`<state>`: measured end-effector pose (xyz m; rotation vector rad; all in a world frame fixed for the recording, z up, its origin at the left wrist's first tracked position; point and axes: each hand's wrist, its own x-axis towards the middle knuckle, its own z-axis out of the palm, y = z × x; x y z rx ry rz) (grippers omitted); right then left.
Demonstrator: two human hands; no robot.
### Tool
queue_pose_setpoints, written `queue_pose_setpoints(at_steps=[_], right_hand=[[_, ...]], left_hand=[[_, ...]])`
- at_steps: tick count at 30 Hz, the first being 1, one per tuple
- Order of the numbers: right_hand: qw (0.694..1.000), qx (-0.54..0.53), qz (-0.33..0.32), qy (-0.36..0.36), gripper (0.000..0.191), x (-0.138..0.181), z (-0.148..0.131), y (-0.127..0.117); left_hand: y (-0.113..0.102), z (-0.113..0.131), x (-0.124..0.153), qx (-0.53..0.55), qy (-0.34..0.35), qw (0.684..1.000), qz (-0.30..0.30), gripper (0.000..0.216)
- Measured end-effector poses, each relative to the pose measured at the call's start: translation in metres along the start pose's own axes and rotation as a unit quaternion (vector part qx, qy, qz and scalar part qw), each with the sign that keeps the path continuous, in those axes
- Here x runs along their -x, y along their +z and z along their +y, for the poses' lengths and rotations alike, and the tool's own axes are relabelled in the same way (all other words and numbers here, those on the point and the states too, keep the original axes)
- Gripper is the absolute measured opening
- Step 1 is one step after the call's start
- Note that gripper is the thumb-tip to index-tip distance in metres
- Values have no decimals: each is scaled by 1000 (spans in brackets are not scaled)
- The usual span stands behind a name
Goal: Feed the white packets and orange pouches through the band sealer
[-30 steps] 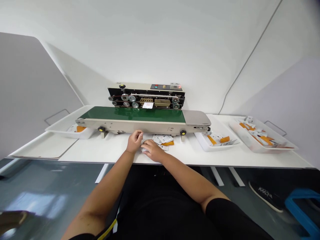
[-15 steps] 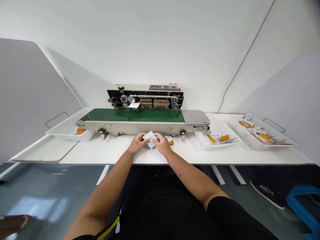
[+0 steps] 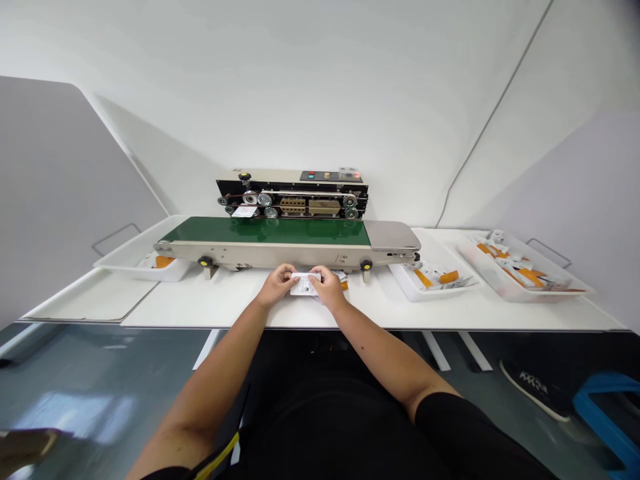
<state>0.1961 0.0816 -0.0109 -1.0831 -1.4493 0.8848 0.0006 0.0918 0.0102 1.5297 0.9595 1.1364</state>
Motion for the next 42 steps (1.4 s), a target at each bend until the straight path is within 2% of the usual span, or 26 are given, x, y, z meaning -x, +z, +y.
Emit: queue_pose_setpoints(at_steps=[9, 14, 18, 20, 23, 25, 28, 32, 37, 42], right_hand=[[998, -1, 55, 7, 24, 1, -4, -1], [998, -19, 60, 7, 25, 1, -6, -2], [995, -60, 82, -13, 34, 0, -8, -5], [996, -59, 62, -23, 40, 0, -8, -5], [1000, 6, 7, -13, 35, 1, -7, -3], [1000, 22, -2, 7, 29, 0, -6, 0], [997, -62, 31, 35, 33, -8, -13, -2], [983, -156, 93, 26, 42, -40, -46, -32], [978, -140, 155, -9, 39, -105, -89, -101], [963, -107, 248, 1, 23, -148, -89, -154]], left_hand=[[-1, -1, -3, 5, 4, 999, 36, 42], [-3, -4, -5, 7, 14, 999, 51, 40], [-5, -5, -7, 41, 24, 995, 83, 44], [-5, -6, -8, 49, 31, 994, 95, 47], [-5, -8, -8, 36, 27, 996, 75, 49], [-5, -9, -8, 25, 20, 998, 52, 51], [-3, -11, -8, 26, 25, 999, 19, 52], [-2, -10, -7, 31, 41, 999, 11, 48], [-3, -8, -5, -1, 39, 999, 27, 46], [-5, -7, -4, -41, 46, 998, 35, 44]])
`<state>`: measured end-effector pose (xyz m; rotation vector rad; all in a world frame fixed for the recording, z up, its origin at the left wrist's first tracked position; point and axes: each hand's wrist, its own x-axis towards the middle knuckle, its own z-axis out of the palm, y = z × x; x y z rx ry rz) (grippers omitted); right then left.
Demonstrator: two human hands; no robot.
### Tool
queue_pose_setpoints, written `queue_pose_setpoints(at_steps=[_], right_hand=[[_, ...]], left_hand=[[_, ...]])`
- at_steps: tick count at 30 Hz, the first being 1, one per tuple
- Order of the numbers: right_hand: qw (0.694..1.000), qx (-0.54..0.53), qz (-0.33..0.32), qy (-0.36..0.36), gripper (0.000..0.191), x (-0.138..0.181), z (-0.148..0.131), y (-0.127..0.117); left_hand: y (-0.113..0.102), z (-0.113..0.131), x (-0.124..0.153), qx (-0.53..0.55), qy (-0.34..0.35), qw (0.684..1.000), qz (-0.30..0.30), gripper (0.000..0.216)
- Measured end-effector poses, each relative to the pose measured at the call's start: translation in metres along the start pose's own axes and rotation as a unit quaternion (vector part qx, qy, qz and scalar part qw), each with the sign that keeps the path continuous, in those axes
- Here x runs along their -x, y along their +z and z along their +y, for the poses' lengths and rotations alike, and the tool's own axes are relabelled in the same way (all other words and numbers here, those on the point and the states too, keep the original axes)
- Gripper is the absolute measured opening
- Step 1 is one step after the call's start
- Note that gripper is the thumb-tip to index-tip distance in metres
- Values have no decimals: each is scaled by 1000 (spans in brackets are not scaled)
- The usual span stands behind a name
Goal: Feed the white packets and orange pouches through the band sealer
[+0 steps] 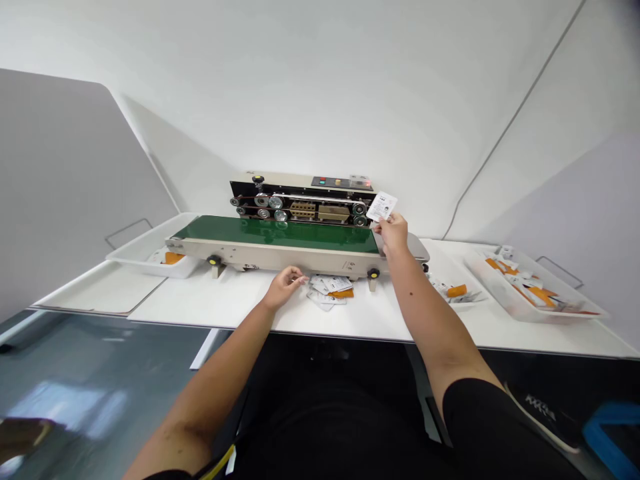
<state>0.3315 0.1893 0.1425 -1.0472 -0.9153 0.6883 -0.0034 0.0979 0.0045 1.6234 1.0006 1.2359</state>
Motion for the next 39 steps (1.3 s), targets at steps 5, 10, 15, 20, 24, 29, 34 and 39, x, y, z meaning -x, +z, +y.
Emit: queue_pose_setpoints(at_steps=[5, 10, 15, 20, 24, 29, 34, 39], right_hand=[[996, 60, 33, 59, 15, -17, 14, -8], [992, 56, 16, 111, 18, -23, 19, 4], [988, 44, -20, 146, 22, -19, 17, 13], [985, 57, -61, 149, 21, -13, 15, 19], [982, 77, -93, 143, 4, -11, 13, 23], [969, 237, -35, -63, 33, 15, 5, 20], [900, 271, -124, -319, 28, 108, 19, 18], [789, 376, -376, -308, 39, 191, 75, 26]], left_hand=[[0, -1, 0, -15, 7, 1000, -6, 40], [0, 0, 0, -22, 16, 1000, -5, 35], [0, 0, 1, -36, 17, 999, 2, 33], [-1, -3, 0, -42, 20, 999, -4, 33], [-1, -2, -1, -54, 20, 998, -4, 33], [-2, 0, 0, -61, 22, 998, -6, 33], [-1, -2, 0, -69, 28, 997, -7, 33], [-1, -4, 0, -68, 37, 997, -10, 33]])
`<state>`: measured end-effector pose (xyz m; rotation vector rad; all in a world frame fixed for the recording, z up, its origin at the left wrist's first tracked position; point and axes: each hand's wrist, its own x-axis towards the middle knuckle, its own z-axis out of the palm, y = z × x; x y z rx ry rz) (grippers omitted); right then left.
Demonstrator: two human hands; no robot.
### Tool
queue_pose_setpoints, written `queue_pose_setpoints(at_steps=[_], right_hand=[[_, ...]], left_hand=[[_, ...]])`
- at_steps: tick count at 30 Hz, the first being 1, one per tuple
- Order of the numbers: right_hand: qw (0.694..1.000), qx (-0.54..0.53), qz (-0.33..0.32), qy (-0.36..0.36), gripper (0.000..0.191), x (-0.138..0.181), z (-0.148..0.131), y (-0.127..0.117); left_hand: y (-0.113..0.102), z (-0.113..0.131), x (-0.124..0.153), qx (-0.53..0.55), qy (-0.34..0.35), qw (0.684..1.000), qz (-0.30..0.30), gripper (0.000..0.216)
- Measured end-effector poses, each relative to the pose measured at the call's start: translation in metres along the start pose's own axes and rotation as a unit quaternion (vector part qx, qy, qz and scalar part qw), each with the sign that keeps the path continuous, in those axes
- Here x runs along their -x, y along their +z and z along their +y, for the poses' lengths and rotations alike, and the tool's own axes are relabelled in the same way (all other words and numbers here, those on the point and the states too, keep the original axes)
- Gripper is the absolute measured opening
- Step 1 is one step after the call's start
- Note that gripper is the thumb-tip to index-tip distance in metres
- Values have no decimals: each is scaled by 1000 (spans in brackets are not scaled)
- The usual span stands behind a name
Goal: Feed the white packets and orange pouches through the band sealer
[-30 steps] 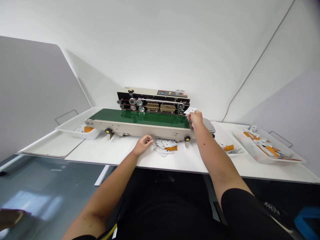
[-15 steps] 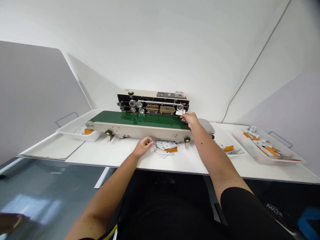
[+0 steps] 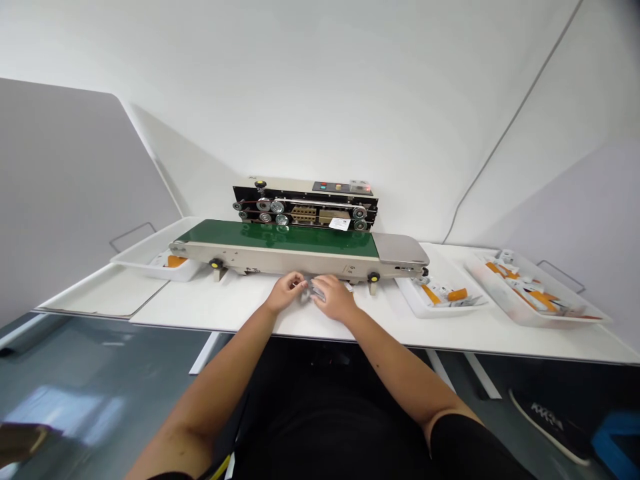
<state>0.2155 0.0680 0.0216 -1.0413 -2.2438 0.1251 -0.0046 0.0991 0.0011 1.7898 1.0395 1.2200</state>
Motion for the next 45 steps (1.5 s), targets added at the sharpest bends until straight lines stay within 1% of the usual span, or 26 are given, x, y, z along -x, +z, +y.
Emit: queue_pose_setpoints(at_steps=[2, 3, 5, 8, 10, 13, 15, 17, 20, 22, 24, 28, 31, 34, 36, 38, 40, 42, 45], right_hand=[[998, 27, -50, 31, 52, 8, -1, 21], [996, 37, -64, 41, 53, 10, 0, 27], [995, 42, -81, 40, 46, 10, 3, 33], [996, 26, -85, 14, 31, 9, 4, 29], [997, 7, -82, -5, 28, 9, 2, 25], [996, -28, -74, -44, 32, 11, -3, 20], [996, -37, -54, -57, 38, 13, -6, 20], [999, -22, -23, -28, 47, 14, -6, 20], [998, 21, -2, 62, 56, 14, -3, 22], [995, 35, -13, 96, 53, 14, 1, 22], [994, 34, -22, 100, 46, 13, 4, 23], [998, 8, -9, 69, 38, 12, 8, 23], [998, -27, 47, 32, 37, 14, 9, 21], [991, -68, 109, -27, 41, 18, 9, 18], [986, -89, 127, -65, 44, 21, 7, 16], [983, -106, 127, -77, 43, 23, 4, 15], [984, -122, 118, -48, 39, 23, 1, 16], [982, -151, 114, 14, 36, 21, 0, 16], [959, -234, 113, 111, 45, 16, 2, 18]], left_hand=[[0, 1, 0, 2, -2, 1000, 1, 32], [-1, 1, 0, 3, -3, 1000, 0, 31], [-1, 2, 0, 1, -6, 1000, -5, 30], [-1, 3, 0, -7, -4, 1000, -14, 29], [-1, 4, 0, -15, -2, 1000, -20, 29], [0, 7, 1, -32, 1, 999, -22, 27], [0, 9, 1, -43, 5, 999, -19, 27], [0, 11, 1, -49, 9, 999, -13, 26], [-1, 11, 0, -59, 9, 998, -3, 25], [-1, 10, 0, -64, 6, 998, -4, 25], [-1, 8, 0, -65, 5, 998, -7, 24], [0, 8, 0, -61, 9, 998, -19, 26], [0, 11, 1, -55, 12, 998, -31, 28], [0, 13, 2, -49, 26, 998, -39, 33], [-1, 13, 2, -50, 39, 997, -48, 41], [-1, 12, 3, -52, 50, 995, -64, 44], [-2, 11, 3, -47, 56, 994, -83, 37], [-2, 12, 3, -31, 52, 994, -91, 33], [0, 13, 5, 11, 2, 996, -83, 34]])
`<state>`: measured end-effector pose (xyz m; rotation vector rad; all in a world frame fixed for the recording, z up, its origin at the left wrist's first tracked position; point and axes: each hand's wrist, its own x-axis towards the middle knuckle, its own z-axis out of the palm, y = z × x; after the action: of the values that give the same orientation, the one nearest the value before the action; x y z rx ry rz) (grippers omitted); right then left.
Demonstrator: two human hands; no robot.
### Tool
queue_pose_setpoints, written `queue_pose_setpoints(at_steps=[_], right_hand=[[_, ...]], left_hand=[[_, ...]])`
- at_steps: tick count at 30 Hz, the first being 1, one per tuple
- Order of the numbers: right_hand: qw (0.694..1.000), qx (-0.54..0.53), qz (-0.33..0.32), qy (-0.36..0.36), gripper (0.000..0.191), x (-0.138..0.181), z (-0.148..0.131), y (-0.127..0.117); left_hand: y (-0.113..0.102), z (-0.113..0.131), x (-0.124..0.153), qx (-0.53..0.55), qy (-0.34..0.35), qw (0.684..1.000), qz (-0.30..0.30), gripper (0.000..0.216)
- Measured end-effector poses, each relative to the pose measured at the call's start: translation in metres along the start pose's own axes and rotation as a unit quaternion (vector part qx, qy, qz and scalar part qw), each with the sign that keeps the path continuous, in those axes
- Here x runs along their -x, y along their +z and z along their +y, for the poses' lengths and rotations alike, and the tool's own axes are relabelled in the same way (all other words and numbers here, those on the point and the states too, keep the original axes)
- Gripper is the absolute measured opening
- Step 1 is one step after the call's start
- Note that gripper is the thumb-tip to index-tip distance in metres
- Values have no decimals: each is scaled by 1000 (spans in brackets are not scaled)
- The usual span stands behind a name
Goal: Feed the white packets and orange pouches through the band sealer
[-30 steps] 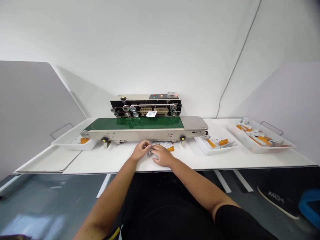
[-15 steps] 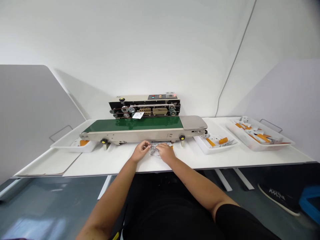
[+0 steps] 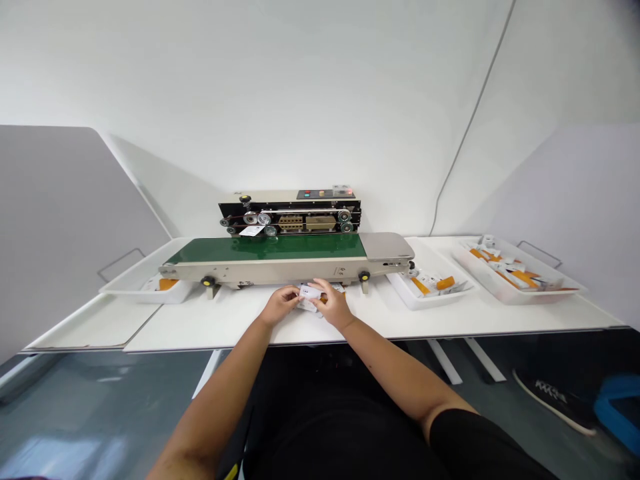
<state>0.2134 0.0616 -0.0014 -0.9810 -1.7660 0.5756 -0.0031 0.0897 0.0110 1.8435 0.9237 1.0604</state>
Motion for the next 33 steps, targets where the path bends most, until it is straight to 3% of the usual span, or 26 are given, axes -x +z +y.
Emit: queue_pose_setpoints(at_steps=[3, 6, 11, 15, 22, 28, 33], right_hand=[[994, -83, 11, 75, 37, -6, 7, 2], [988, -112, 18, 105, 37, -8, 11, 3], [996, 0, -30, 78, 23, -5, 7, -2], [996, 38, -59, 46, 31, -6, 2, -3], [992, -40, -49, 109, 35, -5, 12, 0], [991, -29, -43, 121, 36, -4, 21, -1], [988, -71, -70, 118, 26, -16, 7, -15]], left_hand=[[3, -1, 1, 50, -60, 997, 0, 37], [5, -3, 1, 84, -82, 993, 3, 42], [4, -1, 2, 134, -70, 988, -2, 46], [1, 4, 4, 146, -20, 989, 12, 55], [3, 4, 4, 94, -45, 994, 23, 43], [3, 2, 4, 117, -63, 991, 13, 44], [4, -1, 4, 141, -59, 988, 15, 46]])
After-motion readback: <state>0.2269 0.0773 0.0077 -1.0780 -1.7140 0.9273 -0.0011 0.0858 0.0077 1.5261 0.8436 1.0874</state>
